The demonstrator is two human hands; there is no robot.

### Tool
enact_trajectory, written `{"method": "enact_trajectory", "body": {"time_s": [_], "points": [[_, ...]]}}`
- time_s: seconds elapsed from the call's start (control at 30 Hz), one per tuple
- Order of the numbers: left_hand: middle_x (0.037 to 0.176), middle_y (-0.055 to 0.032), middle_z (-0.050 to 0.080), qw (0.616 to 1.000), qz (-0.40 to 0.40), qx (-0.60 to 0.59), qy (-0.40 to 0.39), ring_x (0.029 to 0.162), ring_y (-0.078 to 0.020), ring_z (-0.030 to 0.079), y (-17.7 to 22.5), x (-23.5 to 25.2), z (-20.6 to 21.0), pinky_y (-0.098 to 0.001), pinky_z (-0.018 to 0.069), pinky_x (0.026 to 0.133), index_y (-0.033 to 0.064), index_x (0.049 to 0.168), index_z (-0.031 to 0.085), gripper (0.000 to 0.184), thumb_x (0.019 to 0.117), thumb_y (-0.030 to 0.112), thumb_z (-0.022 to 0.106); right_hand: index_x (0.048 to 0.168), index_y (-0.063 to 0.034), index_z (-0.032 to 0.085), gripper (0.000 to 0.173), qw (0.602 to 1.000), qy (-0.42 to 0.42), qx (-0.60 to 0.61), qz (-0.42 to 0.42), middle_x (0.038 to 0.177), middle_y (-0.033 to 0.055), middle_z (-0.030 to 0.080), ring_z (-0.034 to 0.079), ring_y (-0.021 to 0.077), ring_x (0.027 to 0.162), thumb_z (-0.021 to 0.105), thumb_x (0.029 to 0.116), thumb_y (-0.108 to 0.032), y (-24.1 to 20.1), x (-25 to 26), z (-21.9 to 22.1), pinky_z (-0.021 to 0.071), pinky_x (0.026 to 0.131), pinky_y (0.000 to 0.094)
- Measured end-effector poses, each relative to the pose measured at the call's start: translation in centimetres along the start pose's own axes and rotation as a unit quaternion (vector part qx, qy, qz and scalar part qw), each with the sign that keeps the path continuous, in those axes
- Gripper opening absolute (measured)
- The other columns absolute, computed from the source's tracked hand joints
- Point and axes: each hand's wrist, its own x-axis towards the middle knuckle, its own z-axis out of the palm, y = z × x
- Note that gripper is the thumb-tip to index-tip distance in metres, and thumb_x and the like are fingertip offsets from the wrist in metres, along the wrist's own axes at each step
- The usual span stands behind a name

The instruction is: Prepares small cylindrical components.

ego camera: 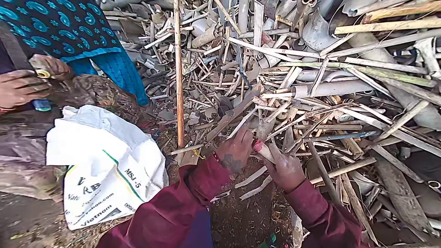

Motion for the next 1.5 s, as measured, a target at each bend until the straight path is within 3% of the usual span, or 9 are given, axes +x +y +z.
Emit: {"method": "enact_trajectory", "body": {"time_s": [0.27, 0.5, 0.73, 0.9, 1.0, 1.07, 1.2, 1.4, 1.5], "points": [[0.097, -0.0221, 0.068, 0.903, -0.251, -0.326, -0.125, 0.073, -0.0187, 0.075, 0.7, 0.7, 0.2, -0.0313, 0.0642, 0.072, -0.0137, 0.121, 0.053, 0.028, 0.1104, 0.008, 0.039, 0.115, 0.0065, 0.071, 0.036, 0.997, 0.057, 0.032, -0.033, 0.090, 0.0202, 0.076, 0.075, 0.0374, 0.072, 0.068, 0.0880, -0.018, 1.2, -0.7, 1.4, 0.0585, 0.060, 0.0536], [0.091, -0.0162, 0.064, 0.867, -0.269, -0.393, -0.144, 0.062, -0.0130, 0.069, 1.6, 1.3, 0.1, -0.0272, 0.0612, 0.064, -0.0112, 0.122, 0.050, 0.028, 0.1116, 0.011, 0.035, 0.110, 0.0104, 0.067, 0.039, 0.985, 0.079, 0.153, -0.009, 0.082, 0.0172, 0.072, 0.071, 0.0232, 0.069, 0.065, 0.0928, -0.025, 1.6, -1.5, 3.0, 0.0586, 0.065, 0.0383], [0.104, -0.0246, 0.063, 0.895, -0.208, -0.334, -0.209, 0.087, -0.0297, 0.067, 0.7, 1.1, -0.8, -0.0402, 0.0562, 0.081, -0.0107, 0.127, 0.051, 0.031, 0.1110, 0.010, 0.035, 0.112, 0.0097, 0.064, 0.045, 0.977, -0.060, 0.201, 0.031, 0.079, 0.0105, 0.068, 0.063, 0.0085, 0.065, 0.062, 0.0940, -0.031, 1.1, -1.8, 1.5, 0.0529, 0.063, 0.0257], [0.113, -0.0276, 0.063, 0.861, -0.307, -0.346, -0.214, 0.102, -0.0331, 0.067, 0.2, 0.9, -0.9, -0.0443, 0.0526, 0.095, -0.0123, 0.137, 0.042, 0.033, 0.1096, 0.005, 0.034, 0.118, 0.0079, 0.066, 0.040, 0.939, -0.279, 0.198, 0.016, 0.086, 0.0167, 0.071, 0.069, 0.0259, 0.075, 0.066, 0.0921, -0.022, 0.5, -3.3, 0.1, 0.0572, 0.072, 0.0468], [0.100, -0.0230, 0.060, 0.800, -0.408, -0.434, 0.074, 0.081, -0.0247, 0.069, -5.4, 1.7, -0.6, -0.0395, 0.0586, 0.081, -0.0123, 0.128, 0.040, 0.028, 0.1112, 0.006, 0.026, 0.138, 0.0009, 0.059, 0.048, 0.865, -0.479, 0.145, 0.037, 0.109, 0.0286, 0.071, 0.069, 0.0460, 0.104, 0.067, 0.0997, -0.027, -4.1, -5.3, 1.3, 0.0501, 0.095, 0.0661], [0.107, -0.0217, 0.062, 0.822, -0.363, -0.419, 0.129, 0.087, -0.0207, 0.072, -8.7, 0.7, -2.2, -0.0352, 0.0598, 0.085, -0.0138, 0.130, 0.043, 0.032, 0.1122, 0.009, 0.030, 0.137, 0.0040, 0.056, 0.049, 0.864, -0.460, 0.176, 0.108, 0.108, 0.0273, 0.069, 0.069, 0.0410, 0.101, 0.064, 0.1018, -0.030, -4.1, -5.2, 1.7, 0.0515, 0.094, 0.0597], [0.109, -0.0237, 0.070, 0.887, -0.316, -0.333, -0.049, 0.098, -0.0286, 0.071, -8.4, -1.5, -3.9, -0.0442, 0.0547, 0.096, -0.0112, 0.118, 0.061, 0.026, 0.1007, 0.007, 0.064, 0.100, -0.0151, 0.055, 0.018, 0.786, -0.307, 0.470, 0.260, 0.058, -0.0117, 0.042, 0.037, -0.0017, 0.043, 0.049, 0.1015, -0.032, -2.4, -6.4, -0.8, 0.0332, 0.041, 0.0159], [0.108, -0.0281, 0.067, 0.908, -0.190, -0.239, -0.286, 0.103, -0.0374, 0.066, -3.4, -2.3, -5.6, -0.0515, 0.0476, 0.099, -0.0116, 0.115, 0.063, 0.048, 0.1115, 0.032, 0.042, 0.091, -0.0179, 0.064, 0.047, 0.694, -0.291, 0.608, 0.254, 0.063, -0.0089, 0.057, 0.052, 0.0008, 0.045, 0.070, 0.0866, -0.065, -3.9, -9.7, -3.8, 0.0461, 0.042, 0.0169], [0.106, -0.0268, 0.070, 0.933, -0.006, -0.288, -0.215, 0.104, -0.0359, 0.068, -1.0, -4.3, -5.9, -0.0485, 0.0492, 0.099, -0.0110, 0.114, 0.067, 0.046, 0.1111, 0.028, 0.042, 0.094, -0.0160, 0.066, 0.050, 0.694, -0.266, 0.631, 0.222, 0.064, -0.0072, 0.060, 0.056, 0.0025, 0.047, 0.068, 0.0877, -0.065, -4.3, -9.9, -4.4, 0.0491, 0.043, 0.0185]]}}
